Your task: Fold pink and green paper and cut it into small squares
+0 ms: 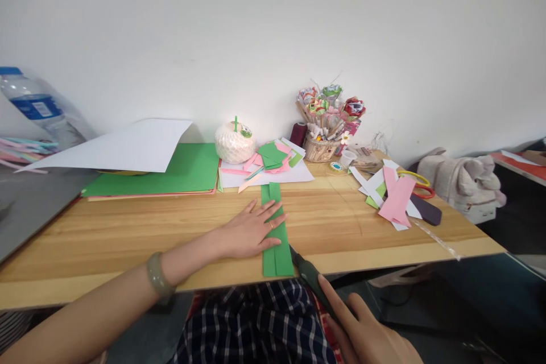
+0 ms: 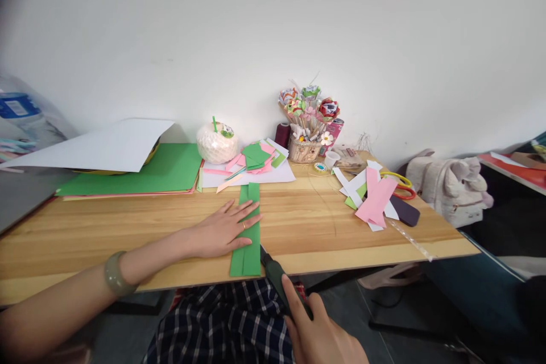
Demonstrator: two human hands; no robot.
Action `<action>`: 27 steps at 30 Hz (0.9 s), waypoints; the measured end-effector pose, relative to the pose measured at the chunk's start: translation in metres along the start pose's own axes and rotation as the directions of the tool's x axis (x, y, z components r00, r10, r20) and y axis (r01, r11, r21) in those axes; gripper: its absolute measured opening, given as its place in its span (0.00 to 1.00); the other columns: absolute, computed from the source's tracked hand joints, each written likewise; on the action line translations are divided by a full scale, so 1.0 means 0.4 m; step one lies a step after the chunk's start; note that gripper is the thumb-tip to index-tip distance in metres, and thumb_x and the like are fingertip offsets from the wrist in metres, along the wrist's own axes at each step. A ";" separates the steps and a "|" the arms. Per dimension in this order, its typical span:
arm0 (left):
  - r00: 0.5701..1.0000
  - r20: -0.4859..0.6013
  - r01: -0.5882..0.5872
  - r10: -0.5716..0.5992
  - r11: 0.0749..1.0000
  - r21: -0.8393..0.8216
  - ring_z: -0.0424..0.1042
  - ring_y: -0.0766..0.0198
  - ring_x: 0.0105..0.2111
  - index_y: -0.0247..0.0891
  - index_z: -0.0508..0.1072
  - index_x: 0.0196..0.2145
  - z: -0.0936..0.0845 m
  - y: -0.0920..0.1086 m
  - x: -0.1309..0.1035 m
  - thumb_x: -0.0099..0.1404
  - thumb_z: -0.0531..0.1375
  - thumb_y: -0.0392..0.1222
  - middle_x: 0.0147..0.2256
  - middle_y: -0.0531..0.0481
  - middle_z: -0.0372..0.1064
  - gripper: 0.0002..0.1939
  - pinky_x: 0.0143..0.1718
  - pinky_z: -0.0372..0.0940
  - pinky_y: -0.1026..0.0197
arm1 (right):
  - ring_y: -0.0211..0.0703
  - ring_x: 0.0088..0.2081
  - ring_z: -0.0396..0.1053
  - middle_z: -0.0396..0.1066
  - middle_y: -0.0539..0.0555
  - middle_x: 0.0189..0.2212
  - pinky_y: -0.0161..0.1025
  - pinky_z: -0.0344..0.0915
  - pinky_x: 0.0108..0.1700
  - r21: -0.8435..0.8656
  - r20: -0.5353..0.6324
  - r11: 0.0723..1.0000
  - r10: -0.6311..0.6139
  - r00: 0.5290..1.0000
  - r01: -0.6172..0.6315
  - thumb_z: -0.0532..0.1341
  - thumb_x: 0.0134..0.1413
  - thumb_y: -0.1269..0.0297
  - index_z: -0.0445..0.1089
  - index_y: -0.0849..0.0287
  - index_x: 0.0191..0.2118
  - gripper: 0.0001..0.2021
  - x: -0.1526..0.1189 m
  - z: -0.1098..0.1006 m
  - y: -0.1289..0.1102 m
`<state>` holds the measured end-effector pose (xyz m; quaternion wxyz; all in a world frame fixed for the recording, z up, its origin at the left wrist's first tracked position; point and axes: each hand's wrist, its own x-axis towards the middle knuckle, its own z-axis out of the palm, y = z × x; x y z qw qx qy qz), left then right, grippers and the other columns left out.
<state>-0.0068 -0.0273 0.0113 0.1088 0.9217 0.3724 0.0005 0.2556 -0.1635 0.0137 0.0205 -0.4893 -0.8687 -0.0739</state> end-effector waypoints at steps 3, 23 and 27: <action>1.000 0.004 -0.002 0.002 1.000 -0.004 0.31 0.55 0.63 0.42 0.41 0.63 0.000 0.000 0.001 0.66 0.34 0.63 0.64 0.44 0.27 0.34 0.59 0.33 0.42 | 0.34 0.16 0.68 0.65 0.50 0.28 0.28 0.57 0.13 -0.030 -0.082 0.999 -0.021 0.996 0.019 0.43 0.61 0.69 0.49 0.60 0.60 0.22 0.023 -0.003 -0.001; 0.999 0.033 0.031 -0.030 0.999 -0.013 0.28 0.58 0.64 0.36 0.33 0.64 0.001 0.001 0.002 0.66 0.34 0.63 0.64 0.45 0.25 0.37 0.60 0.31 0.45 | 0.36 0.16 0.66 0.63 0.47 0.26 0.32 0.50 0.13 -0.124 -0.140 0.989 0.062 0.988 -0.080 0.51 0.57 0.68 0.56 0.59 0.57 0.21 0.115 -0.005 -0.010; 0.999 0.026 0.026 -0.026 1.000 -0.003 0.30 0.57 0.64 0.36 0.34 0.64 0.003 0.000 0.004 0.66 0.34 0.63 0.64 0.45 0.26 0.37 0.60 0.32 0.45 | 0.37 0.17 0.67 0.64 0.48 0.26 0.33 0.50 0.14 -0.133 -0.106 0.987 0.080 0.991 -0.094 0.52 0.56 0.68 0.56 0.59 0.58 0.22 0.132 -0.007 -0.010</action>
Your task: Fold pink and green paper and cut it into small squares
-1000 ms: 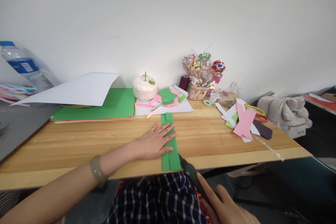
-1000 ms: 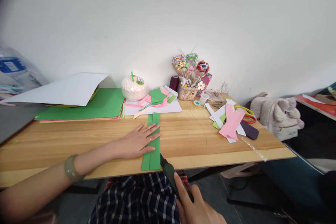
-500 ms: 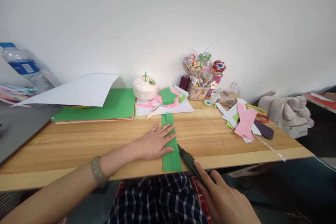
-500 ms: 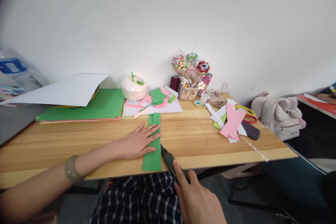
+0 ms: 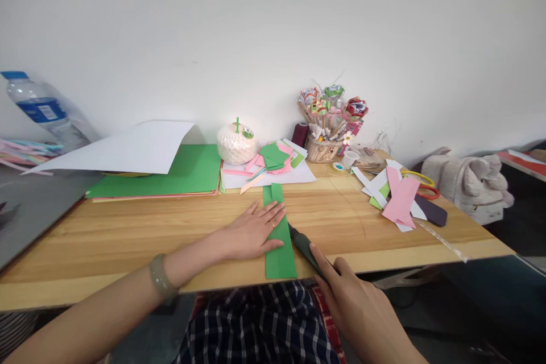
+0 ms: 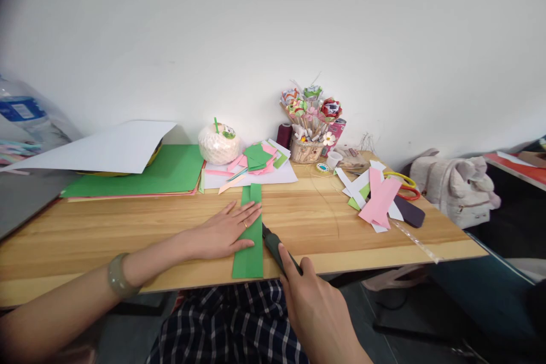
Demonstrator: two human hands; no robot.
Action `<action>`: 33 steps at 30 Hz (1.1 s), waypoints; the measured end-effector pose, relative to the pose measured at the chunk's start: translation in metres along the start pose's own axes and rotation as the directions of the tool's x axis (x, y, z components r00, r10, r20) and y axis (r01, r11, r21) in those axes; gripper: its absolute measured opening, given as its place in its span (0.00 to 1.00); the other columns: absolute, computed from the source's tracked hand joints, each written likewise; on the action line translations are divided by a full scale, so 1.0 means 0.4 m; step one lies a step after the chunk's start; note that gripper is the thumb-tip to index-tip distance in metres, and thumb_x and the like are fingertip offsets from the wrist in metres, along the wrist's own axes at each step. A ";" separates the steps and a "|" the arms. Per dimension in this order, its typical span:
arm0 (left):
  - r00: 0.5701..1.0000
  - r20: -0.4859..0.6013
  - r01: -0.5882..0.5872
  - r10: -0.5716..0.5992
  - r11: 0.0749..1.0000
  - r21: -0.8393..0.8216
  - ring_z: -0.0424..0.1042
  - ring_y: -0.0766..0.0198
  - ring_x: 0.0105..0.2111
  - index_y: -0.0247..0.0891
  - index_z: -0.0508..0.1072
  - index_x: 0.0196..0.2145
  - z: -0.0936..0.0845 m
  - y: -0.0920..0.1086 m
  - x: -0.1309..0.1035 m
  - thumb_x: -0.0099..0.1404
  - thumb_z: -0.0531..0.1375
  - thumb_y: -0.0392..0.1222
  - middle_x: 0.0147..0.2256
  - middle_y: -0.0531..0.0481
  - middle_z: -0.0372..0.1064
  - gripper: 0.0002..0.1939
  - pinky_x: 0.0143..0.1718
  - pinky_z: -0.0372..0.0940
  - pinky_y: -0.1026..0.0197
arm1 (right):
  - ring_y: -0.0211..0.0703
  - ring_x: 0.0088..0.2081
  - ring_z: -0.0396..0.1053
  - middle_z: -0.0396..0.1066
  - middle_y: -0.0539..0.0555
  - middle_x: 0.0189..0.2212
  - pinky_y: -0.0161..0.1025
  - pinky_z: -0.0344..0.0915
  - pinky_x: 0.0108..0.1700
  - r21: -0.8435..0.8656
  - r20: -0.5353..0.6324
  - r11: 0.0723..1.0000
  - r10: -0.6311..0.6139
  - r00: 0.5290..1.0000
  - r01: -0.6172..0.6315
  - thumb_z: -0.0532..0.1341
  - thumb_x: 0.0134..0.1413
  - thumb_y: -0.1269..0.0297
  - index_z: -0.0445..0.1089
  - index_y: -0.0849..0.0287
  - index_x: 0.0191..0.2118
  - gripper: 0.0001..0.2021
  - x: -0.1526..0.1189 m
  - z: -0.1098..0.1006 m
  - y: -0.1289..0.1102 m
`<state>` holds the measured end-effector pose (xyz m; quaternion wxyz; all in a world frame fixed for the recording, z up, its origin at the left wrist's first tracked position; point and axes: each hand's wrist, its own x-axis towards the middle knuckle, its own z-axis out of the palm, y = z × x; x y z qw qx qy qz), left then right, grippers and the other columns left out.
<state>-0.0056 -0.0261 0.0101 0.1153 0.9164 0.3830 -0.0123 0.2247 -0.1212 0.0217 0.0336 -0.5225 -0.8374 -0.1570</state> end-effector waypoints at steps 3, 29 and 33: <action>1.000 -0.015 -0.005 0.005 1.000 0.010 0.30 0.56 0.63 0.35 0.35 0.64 0.002 -0.004 0.002 0.66 0.34 0.63 0.64 0.45 0.27 0.37 0.60 0.33 0.44 | 0.38 0.17 0.67 0.64 0.48 0.26 0.33 0.50 0.14 -0.028 -0.002 1.000 0.001 1.000 -0.001 0.53 0.56 0.68 0.57 0.59 0.57 0.22 0.009 0.002 -0.002; 0.996 -0.034 0.082 -0.082 0.997 -0.004 0.32 0.50 0.63 0.32 0.34 0.64 0.009 -0.022 0.028 0.61 0.36 0.69 0.64 0.39 0.27 0.45 0.59 0.35 0.44 | 0.34 0.15 0.66 0.68 0.50 0.30 0.30 0.53 0.11 0.042 -0.059 0.998 -0.033 0.998 0.035 0.53 0.55 0.68 0.55 0.58 0.58 0.23 -0.055 0.008 -0.024; 0.996 -0.042 0.077 -0.078 0.997 -0.007 0.30 0.51 0.63 0.33 0.31 0.64 0.012 -0.022 0.025 0.62 0.35 0.68 0.64 0.40 0.25 0.44 0.59 0.34 0.43 | 0.35 0.13 0.65 0.66 0.50 0.28 0.32 0.52 0.10 -0.015 -0.092 0.999 -0.041 0.995 0.040 0.55 0.53 0.68 0.58 0.62 0.55 0.22 -0.045 -0.003 -0.031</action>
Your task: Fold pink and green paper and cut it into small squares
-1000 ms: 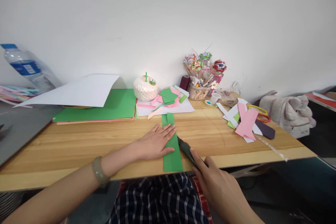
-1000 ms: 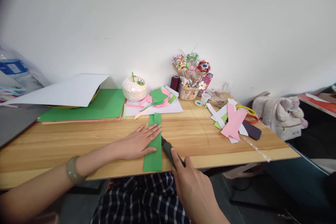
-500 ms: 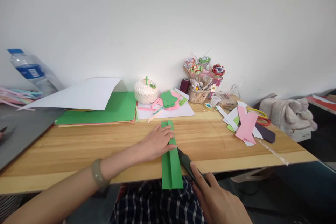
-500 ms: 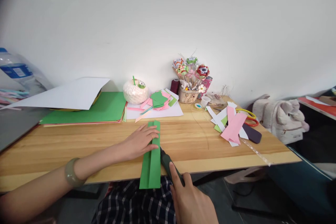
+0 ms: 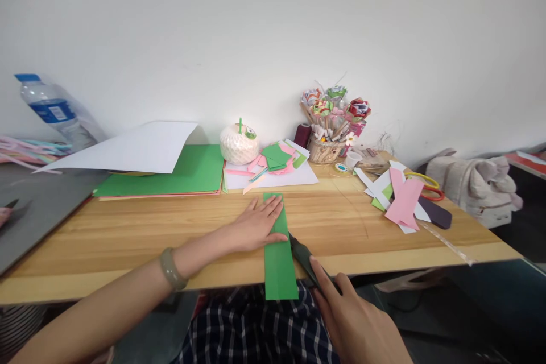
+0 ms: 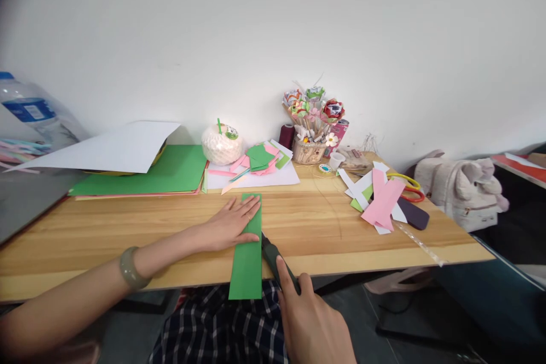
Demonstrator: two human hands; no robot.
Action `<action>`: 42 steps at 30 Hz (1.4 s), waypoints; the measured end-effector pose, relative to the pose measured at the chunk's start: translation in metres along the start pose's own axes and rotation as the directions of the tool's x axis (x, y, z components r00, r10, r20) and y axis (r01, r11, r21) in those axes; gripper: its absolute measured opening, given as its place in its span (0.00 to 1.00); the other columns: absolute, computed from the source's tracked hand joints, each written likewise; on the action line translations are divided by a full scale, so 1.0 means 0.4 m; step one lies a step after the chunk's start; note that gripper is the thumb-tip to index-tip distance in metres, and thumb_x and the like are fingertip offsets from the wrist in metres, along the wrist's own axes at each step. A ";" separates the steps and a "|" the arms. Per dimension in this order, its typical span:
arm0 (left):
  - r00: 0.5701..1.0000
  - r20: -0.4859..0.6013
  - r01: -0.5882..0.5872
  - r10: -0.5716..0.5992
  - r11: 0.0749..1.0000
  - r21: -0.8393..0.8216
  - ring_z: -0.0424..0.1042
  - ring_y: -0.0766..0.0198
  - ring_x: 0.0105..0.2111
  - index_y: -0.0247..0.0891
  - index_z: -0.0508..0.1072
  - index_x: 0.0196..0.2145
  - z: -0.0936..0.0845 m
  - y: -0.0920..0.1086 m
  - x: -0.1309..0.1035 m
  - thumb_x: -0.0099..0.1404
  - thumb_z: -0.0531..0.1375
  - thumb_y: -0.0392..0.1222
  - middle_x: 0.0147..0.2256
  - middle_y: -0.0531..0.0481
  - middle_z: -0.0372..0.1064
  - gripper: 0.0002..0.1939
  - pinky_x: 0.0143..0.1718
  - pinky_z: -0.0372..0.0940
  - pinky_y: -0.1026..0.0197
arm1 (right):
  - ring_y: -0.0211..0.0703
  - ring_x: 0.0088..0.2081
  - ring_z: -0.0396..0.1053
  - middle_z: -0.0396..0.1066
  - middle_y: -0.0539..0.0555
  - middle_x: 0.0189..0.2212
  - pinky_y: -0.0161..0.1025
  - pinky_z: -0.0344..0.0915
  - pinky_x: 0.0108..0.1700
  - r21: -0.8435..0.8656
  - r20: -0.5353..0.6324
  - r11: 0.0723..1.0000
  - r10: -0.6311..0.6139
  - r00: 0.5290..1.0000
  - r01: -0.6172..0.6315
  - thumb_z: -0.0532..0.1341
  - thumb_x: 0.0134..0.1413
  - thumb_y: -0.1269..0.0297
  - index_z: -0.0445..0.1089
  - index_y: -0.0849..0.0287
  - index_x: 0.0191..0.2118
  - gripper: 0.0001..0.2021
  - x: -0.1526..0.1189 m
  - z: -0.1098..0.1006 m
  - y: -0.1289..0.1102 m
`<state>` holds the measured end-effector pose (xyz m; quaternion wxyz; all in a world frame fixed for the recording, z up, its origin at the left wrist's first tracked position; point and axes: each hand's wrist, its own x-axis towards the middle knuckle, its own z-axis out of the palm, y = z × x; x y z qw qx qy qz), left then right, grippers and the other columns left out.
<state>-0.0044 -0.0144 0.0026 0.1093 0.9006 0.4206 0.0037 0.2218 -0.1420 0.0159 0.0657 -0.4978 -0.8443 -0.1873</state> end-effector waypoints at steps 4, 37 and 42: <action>1.000 0.009 0.007 -0.007 1.000 -0.005 0.29 0.51 0.63 0.30 0.32 0.64 -0.004 0.004 -0.002 0.61 0.34 0.69 0.64 0.40 0.24 0.45 0.59 0.33 0.44 | 0.36 0.14 0.65 0.65 0.49 0.27 0.32 0.52 0.11 -0.018 0.006 1.000 0.002 1.000 -0.002 0.55 0.53 0.68 0.57 0.62 0.56 0.24 0.006 0.000 -0.001; 1.000 -0.013 0.024 -0.024 1.000 0.008 0.27 0.50 0.63 0.29 0.35 0.64 0.007 0.003 0.003 0.61 0.34 0.69 0.64 0.40 0.26 0.46 0.60 0.33 0.46 | 0.42 0.24 0.71 0.68 0.55 0.32 0.34 0.58 0.19 -0.058 0.331 0.989 0.150 0.932 -0.138 0.49 0.61 0.65 0.53 0.56 0.60 0.22 0.163 -0.002 0.005; 0.999 -0.006 0.039 -0.039 0.999 -0.002 0.28 0.50 0.63 0.28 0.35 0.64 0.001 0.009 0.002 0.61 0.35 0.69 0.64 0.39 0.26 0.46 0.60 0.33 0.45 | 0.46 0.26 0.72 0.69 0.57 0.34 0.36 0.60 0.21 -0.042 0.355 0.983 0.179 0.917 -0.176 0.49 0.60 0.63 0.52 0.55 0.61 0.23 0.194 0.006 0.011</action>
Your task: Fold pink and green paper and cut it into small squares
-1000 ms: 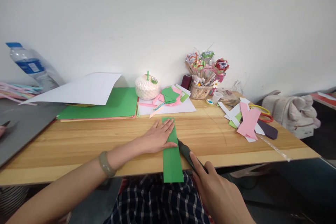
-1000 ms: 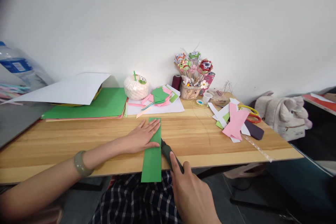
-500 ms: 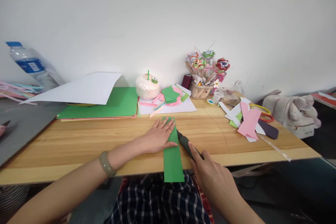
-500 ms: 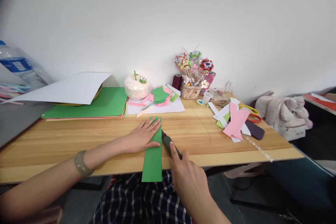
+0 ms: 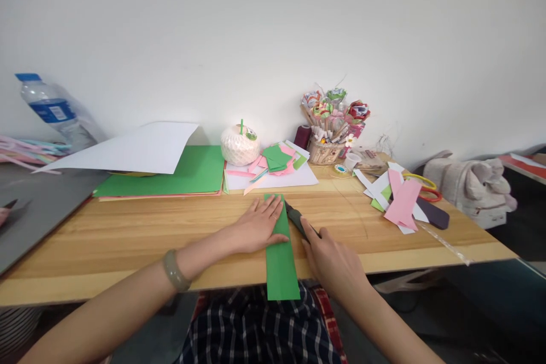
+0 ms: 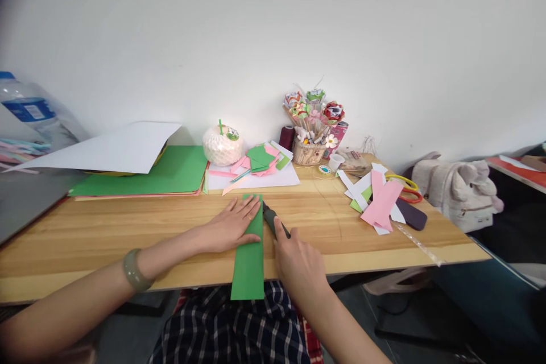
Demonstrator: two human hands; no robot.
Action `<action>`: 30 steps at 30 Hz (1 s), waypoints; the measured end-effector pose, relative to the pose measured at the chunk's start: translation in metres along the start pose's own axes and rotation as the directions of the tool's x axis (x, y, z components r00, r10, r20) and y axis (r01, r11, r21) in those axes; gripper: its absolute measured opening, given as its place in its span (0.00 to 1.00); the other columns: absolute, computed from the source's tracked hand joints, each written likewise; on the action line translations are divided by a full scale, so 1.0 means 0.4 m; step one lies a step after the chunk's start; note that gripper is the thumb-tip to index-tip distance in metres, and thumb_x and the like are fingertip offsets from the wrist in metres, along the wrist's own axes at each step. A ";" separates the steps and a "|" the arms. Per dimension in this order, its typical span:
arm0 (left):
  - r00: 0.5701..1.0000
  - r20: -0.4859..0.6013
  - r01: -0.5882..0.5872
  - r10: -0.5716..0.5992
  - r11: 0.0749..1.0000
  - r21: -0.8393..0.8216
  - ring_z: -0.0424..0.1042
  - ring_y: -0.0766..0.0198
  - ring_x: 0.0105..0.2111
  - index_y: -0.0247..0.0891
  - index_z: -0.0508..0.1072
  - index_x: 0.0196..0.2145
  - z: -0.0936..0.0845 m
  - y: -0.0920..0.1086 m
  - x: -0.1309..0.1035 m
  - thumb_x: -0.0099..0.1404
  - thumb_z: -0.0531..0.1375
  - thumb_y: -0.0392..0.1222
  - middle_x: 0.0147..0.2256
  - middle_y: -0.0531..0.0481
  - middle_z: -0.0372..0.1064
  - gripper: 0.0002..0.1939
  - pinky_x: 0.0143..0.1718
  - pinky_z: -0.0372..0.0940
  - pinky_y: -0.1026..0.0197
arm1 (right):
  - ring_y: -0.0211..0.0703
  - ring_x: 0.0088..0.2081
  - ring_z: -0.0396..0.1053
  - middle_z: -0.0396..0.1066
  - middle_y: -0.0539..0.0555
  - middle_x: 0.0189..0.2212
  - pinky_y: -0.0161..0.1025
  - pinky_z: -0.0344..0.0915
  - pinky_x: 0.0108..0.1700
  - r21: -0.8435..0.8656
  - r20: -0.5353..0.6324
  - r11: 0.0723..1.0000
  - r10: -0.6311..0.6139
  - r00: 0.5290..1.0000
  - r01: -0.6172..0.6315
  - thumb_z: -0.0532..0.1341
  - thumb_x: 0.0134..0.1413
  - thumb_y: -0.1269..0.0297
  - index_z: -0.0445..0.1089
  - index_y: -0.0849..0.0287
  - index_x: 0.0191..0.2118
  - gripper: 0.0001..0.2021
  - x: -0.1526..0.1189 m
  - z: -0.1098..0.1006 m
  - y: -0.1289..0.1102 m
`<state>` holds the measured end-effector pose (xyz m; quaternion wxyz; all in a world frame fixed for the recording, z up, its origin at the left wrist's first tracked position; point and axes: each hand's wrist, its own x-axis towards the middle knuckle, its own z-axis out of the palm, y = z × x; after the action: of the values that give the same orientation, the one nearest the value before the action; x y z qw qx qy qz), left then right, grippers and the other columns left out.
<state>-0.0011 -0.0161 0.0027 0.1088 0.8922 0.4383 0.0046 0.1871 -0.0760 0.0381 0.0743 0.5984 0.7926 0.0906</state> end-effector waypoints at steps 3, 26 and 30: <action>1.000 0.013 0.005 -0.005 1.000 -0.002 0.28 0.51 0.63 0.28 0.36 0.63 -0.007 0.004 -0.001 0.62 0.36 0.68 0.64 0.39 0.26 0.45 0.60 0.34 0.45 | 0.45 0.27 0.72 0.69 0.58 0.34 0.36 0.60 0.23 0.020 -0.001 1.000 0.001 1.000 -0.001 0.48 0.61 0.63 0.52 0.56 0.60 0.22 0.021 -0.004 0.003; 0.996 -0.084 -0.008 0.005 0.999 -0.037 0.31 0.54 0.63 0.32 0.38 0.64 -0.008 0.012 -0.017 0.64 0.34 0.66 0.64 0.41 0.29 0.41 0.60 0.33 0.48 | 0.59 0.46 0.66 0.66 0.71 0.46 0.55 0.63 0.44 0.019 -0.327 0.991 0.133 0.936 -0.134 0.47 0.61 0.64 0.62 0.67 0.54 0.20 0.071 0.063 0.211; 0.996 -0.090 0.012 -0.013 1.000 -0.012 0.32 0.57 0.63 0.30 0.38 0.64 -0.007 0.015 -0.017 0.66 0.33 0.62 0.64 0.42 0.29 0.38 0.61 0.33 0.50 | 0.43 0.58 0.54 0.57 0.54 0.59 0.40 0.54 0.57 0.036 -0.315 0.967 -0.227 0.922 0.250 0.52 0.58 0.53 0.58 0.55 0.58 0.24 0.009 0.048 0.089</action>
<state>-0.0008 -0.0246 0.0071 0.0943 0.8876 0.4484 0.0467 0.2238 -0.0620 0.0277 -0.0623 0.4782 0.8642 0.1434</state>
